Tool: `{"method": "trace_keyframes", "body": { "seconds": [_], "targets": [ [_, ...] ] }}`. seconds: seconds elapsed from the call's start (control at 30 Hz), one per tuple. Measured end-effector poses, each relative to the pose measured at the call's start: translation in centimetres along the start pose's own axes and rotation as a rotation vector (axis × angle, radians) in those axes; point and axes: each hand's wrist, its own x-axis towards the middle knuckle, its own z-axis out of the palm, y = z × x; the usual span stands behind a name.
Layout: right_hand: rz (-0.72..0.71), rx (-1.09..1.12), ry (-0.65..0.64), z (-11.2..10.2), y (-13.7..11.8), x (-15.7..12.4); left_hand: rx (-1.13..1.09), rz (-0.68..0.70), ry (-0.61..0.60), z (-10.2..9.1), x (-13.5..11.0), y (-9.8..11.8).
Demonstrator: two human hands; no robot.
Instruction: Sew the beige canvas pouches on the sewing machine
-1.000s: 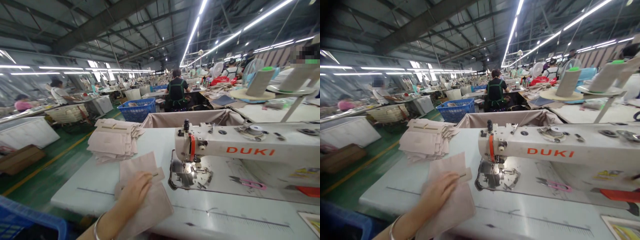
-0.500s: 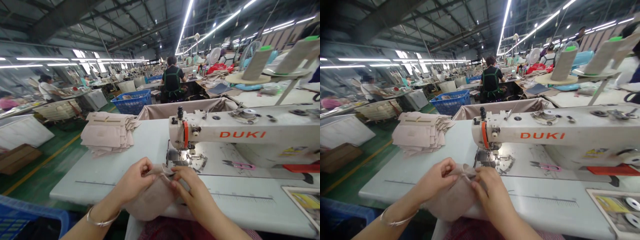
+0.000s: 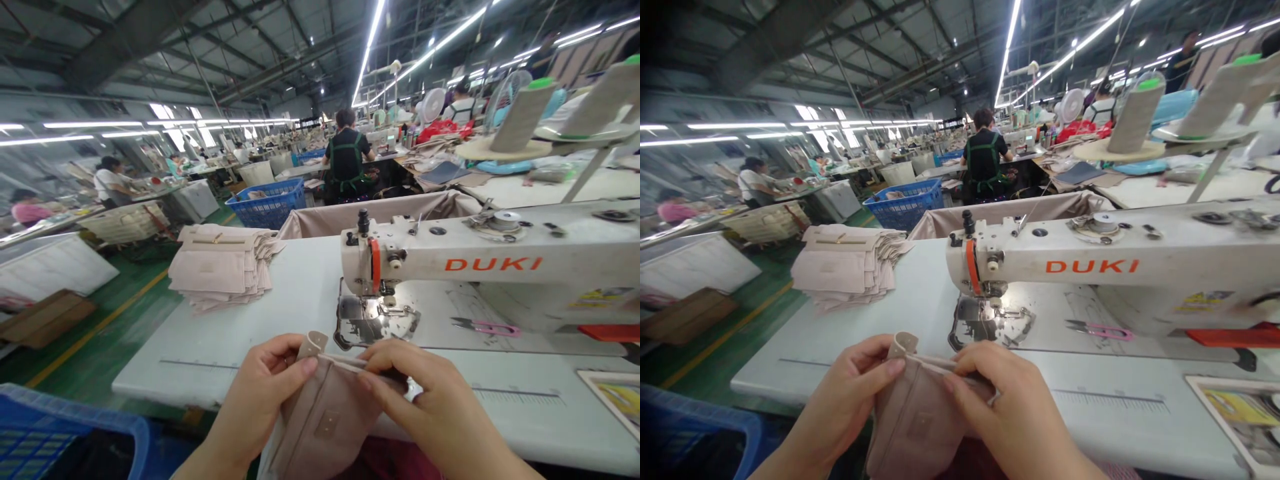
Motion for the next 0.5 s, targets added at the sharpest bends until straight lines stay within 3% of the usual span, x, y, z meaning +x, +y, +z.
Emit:
{"method": "trace_keyframes", "body": {
  "seconds": [0.17, 0.5],
  "targets": [
    [0.045, 0.024, -0.003, -0.3, -0.9, 0.0, -0.126, -0.048, 0.042, 0.8, -0.6, 0.1],
    [0.085, 0.096, -0.055, -0.6, -1.5, 0.2, -0.133, -0.043, 0.102, 0.9, -0.4, -0.2]
  ]
}}
